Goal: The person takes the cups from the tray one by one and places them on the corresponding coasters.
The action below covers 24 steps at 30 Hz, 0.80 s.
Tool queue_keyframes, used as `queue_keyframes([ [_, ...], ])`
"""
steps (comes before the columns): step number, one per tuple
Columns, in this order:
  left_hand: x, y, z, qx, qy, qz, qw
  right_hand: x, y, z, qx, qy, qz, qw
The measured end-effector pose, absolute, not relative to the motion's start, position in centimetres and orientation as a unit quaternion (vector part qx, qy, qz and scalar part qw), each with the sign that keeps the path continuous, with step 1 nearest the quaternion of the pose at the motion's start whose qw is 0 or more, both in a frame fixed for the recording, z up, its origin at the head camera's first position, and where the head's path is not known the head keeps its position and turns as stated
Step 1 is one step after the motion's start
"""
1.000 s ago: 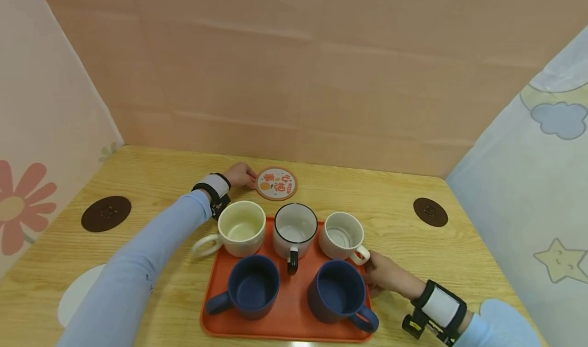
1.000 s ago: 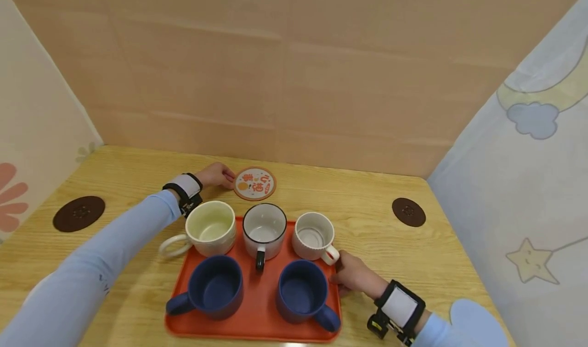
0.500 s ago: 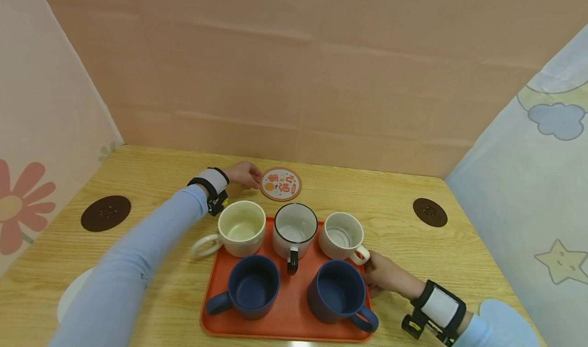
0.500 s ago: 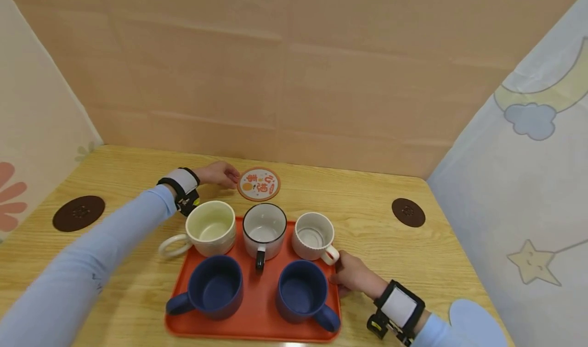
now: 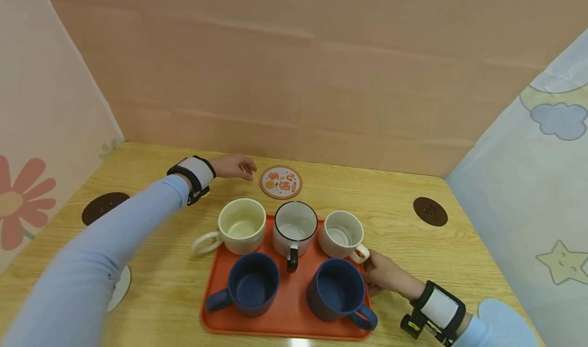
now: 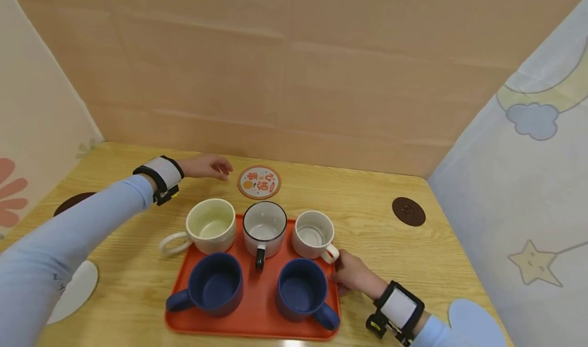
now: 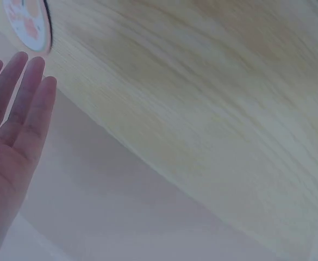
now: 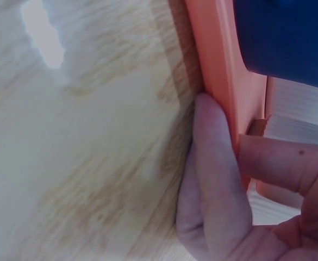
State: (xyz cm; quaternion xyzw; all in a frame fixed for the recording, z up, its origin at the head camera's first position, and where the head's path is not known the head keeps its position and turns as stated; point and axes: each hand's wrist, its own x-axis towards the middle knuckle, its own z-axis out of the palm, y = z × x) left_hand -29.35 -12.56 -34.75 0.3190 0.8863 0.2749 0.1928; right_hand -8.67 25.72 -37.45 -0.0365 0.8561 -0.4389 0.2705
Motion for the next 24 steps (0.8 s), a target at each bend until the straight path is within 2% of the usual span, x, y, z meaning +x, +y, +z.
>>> queue_keyframes([
  [24, -28.8, -17.5, -34.3, 0.313, 0.906, 0.22, 0.18, -9.2, 25.6, -37.8, -0.031, 0.859, -0.437, 0.264],
])
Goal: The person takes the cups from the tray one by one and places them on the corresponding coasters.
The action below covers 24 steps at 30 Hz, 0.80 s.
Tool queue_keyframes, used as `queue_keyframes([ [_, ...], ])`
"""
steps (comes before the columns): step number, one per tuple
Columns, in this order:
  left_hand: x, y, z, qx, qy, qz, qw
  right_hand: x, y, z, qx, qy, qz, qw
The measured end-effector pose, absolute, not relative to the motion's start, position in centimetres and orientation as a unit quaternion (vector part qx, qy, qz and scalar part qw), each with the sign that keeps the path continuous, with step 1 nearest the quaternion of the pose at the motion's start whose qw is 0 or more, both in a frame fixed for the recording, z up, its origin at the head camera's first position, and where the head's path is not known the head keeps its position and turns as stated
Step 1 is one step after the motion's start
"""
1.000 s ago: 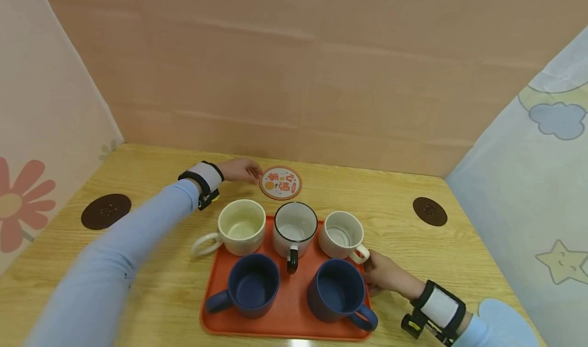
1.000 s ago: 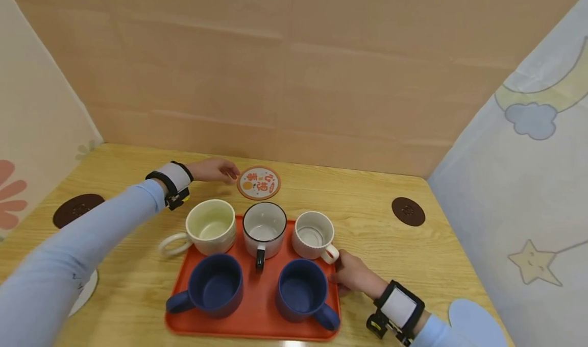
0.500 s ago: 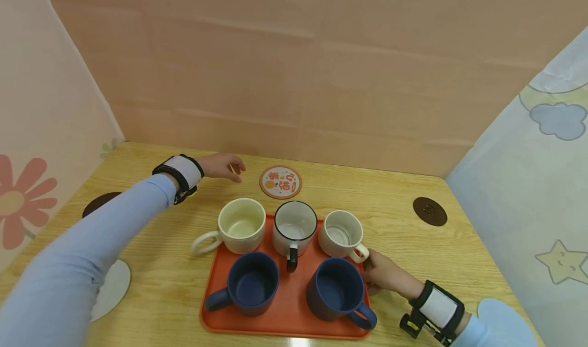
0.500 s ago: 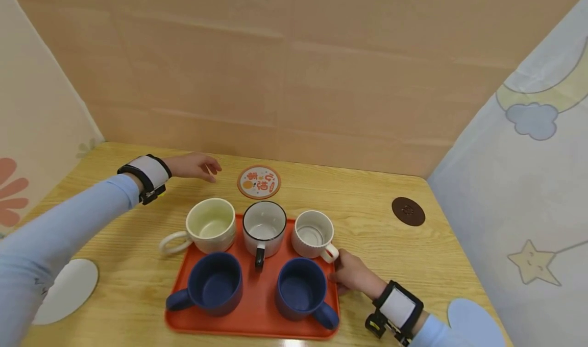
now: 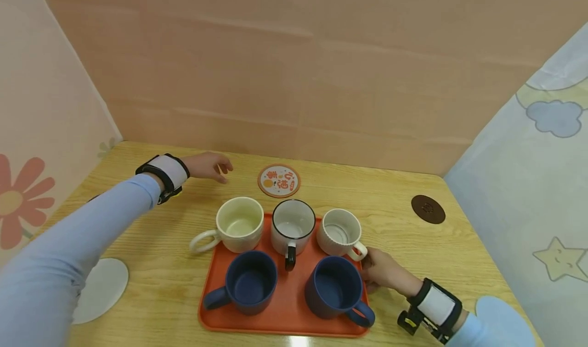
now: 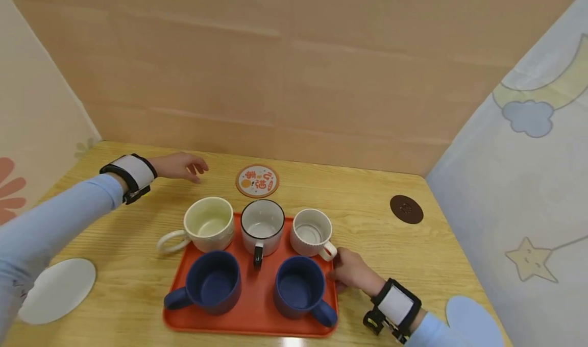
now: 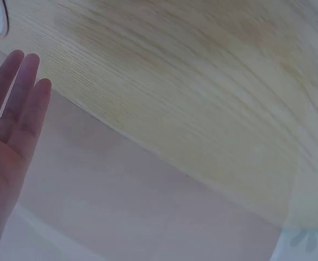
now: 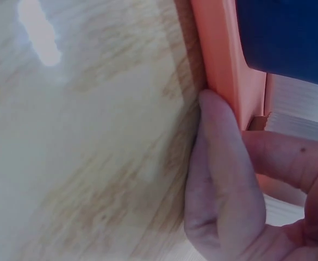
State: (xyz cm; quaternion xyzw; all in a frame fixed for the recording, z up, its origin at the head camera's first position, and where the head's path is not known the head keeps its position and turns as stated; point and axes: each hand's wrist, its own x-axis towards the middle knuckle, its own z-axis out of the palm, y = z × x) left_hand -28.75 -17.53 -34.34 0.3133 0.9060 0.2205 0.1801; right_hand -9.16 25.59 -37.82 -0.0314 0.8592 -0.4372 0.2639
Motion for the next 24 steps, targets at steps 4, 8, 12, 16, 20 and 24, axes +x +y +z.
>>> queue_keyframes([
  [4, -28.4, -18.1, -33.8, 0.313, 0.91, 0.202, 0.182, -9.0, 25.6, -37.7, -0.025, 0.86, -0.436, 0.262],
  [8, -28.0, -18.7, -33.1, 0.31, 0.916, 0.177, 0.184, -8.7, 25.6, -37.6, -0.016, 0.86, -0.439, 0.259],
  [12, -27.8, -19.2, -32.6, 0.314, 0.92, 0.153, 0.176, -8.4, 25.5, -37.7, -0.009, 0.858, -0.444, 0.259],
  [16, -27.6, -19.8, -32.4, 0.315, 0.921, 0.149, 0.177, -8.3, 25.4, -37.9, -0.013, 0.857, -0.447, 0.256],
  [20, -27.2, -20.7, -32.6, 0.293, 0.928, 0.149, 0.178, -8.6, 25.5, -38.0, -0.017, 0.859, -0.443, 0.256],
  [24, -26.8, -21.7, -32.9, 0.268, 0.935, 0.151, 0.178, -8.8, 25.5, -38.0, -0.015, 0.86, -0.439, 0.258],
])
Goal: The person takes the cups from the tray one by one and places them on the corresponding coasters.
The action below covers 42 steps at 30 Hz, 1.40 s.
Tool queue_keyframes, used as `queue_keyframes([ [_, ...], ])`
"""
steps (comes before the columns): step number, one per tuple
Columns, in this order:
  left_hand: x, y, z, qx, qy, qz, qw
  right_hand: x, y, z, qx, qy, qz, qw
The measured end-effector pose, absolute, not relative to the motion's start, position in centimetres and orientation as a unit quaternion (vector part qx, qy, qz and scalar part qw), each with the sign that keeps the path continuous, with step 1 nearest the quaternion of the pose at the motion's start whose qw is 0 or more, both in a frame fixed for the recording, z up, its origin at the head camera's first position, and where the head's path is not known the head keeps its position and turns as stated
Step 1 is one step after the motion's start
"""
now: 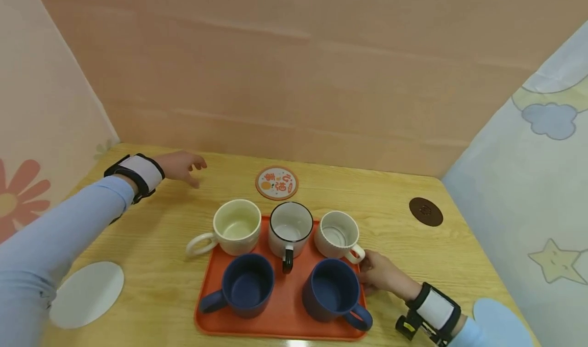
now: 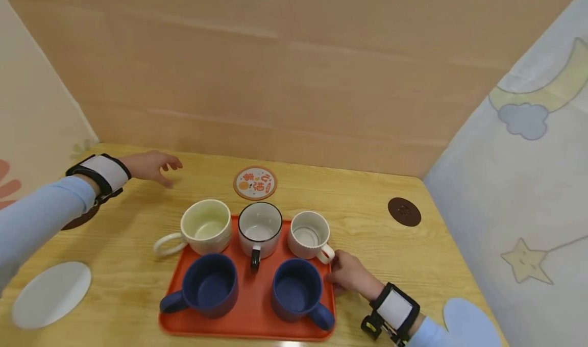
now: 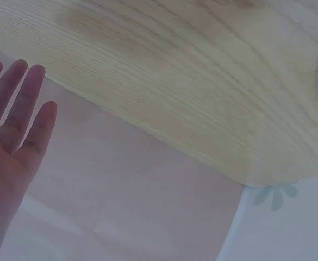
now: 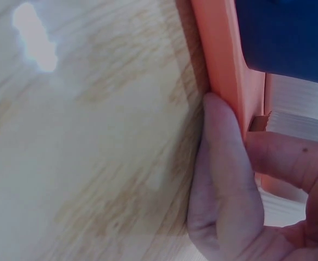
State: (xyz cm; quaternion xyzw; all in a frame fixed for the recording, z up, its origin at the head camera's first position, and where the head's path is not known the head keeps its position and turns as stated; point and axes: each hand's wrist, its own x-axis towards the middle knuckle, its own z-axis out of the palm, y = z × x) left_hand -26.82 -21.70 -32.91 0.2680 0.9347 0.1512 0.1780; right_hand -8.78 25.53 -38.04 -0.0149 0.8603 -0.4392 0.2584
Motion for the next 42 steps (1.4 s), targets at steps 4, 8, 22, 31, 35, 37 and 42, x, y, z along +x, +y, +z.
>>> queue_keyframes([
  [4, -26.9, -22.4, -33.2, 0.264, 0.935, 0.158, 0.174, -8.8, 25.7, -37.9, -0.01, 0.861, -0.439, 0.257],
  [8, -26.9, -23.2, -33.6, 0.262, 0.936, 0.159, 0.172, -8.9, 25.9, -38.1, -0.012, 0.86, -0.441, 0.256],
  [22, -26.8, -25.2, -34.0, 0.269, 0.942, 0.129, 0.156, -8.9, 26.2, -38.2, -0.024, 0.858, -0.445, 0.256],
  [31, -26.4, -27.6, -34.6, 0.241, 0.952, 0.12, 0.146, -8.9, 26.0, -38.1, -0.023, 0.854, -0.449, 0.26],
  [35, -26.0, -28.4, -34.7, 0.24, 0.954, 0.118, 0.138, -8.9, 25.9, -38.0, -0.019, 0.857, -0.447, 0.256],
  [37, -25.8, -28.7, -34.7, 0.239, 0.954, 0.116, 0.135, -9.0, 25.9, -38.0, -0.014, 0.857, -0.447, 0.256],
  [42, -25.3, -29.7, -35.2, 0.229, 0.957, 0.111, 0.136, -9.0, 25.7, -38.1, 0.0, 0.856, -0.448, 0.259],
])
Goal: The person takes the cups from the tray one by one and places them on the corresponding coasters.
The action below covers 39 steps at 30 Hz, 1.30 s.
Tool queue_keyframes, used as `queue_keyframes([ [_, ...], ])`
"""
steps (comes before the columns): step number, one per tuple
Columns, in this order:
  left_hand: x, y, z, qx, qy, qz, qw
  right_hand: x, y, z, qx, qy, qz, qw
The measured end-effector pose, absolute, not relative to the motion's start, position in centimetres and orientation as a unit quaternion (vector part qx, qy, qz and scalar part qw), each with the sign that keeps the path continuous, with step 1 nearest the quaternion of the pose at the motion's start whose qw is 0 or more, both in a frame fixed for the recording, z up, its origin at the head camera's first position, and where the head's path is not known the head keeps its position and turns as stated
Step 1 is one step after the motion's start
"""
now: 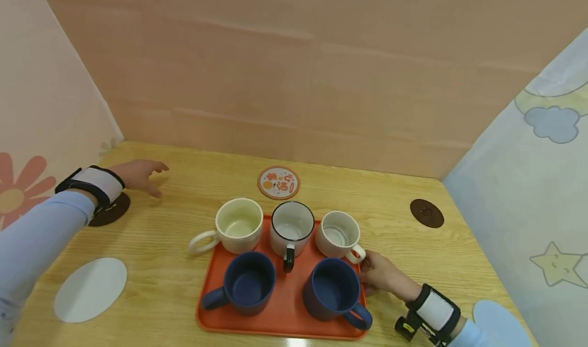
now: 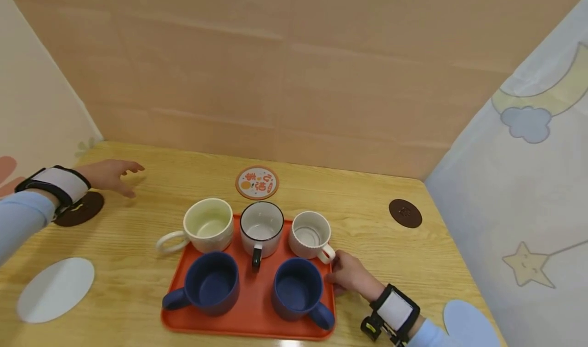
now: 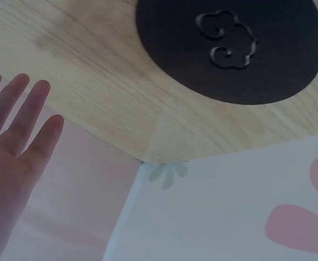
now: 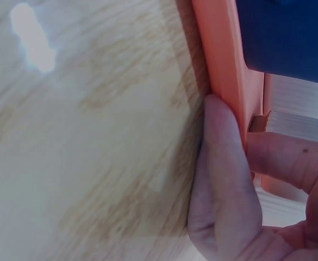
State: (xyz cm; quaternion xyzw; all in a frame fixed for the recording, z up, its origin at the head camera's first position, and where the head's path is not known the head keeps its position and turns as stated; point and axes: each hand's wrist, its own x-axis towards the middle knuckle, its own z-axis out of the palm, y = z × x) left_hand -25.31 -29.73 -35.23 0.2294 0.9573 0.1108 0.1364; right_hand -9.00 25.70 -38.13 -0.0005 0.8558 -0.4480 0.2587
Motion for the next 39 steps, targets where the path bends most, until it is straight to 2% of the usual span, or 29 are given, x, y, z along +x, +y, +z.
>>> queue_keyframes([
  [19, -23.7, -33.2, -36.3, 0.189, 0.968, 0.121, 0.115, -9.3, 25.6, -38.8, -0.02, 0.851, -0.458, 0.256],
  [34, -22.3, -35.4, -36.9, 0.141, 0.971, 0.129, 0.142, -9.5, 25.7, -38.4, -0.038, 0.861, -0.446, 0.241],
  [39, -22.0, -35.9, -37.1, 0.128, 0.972, 0.124, 0.156, -9.5, 25.8, -38.4, -0.037, 0.857, -0.448, 0.253],
])
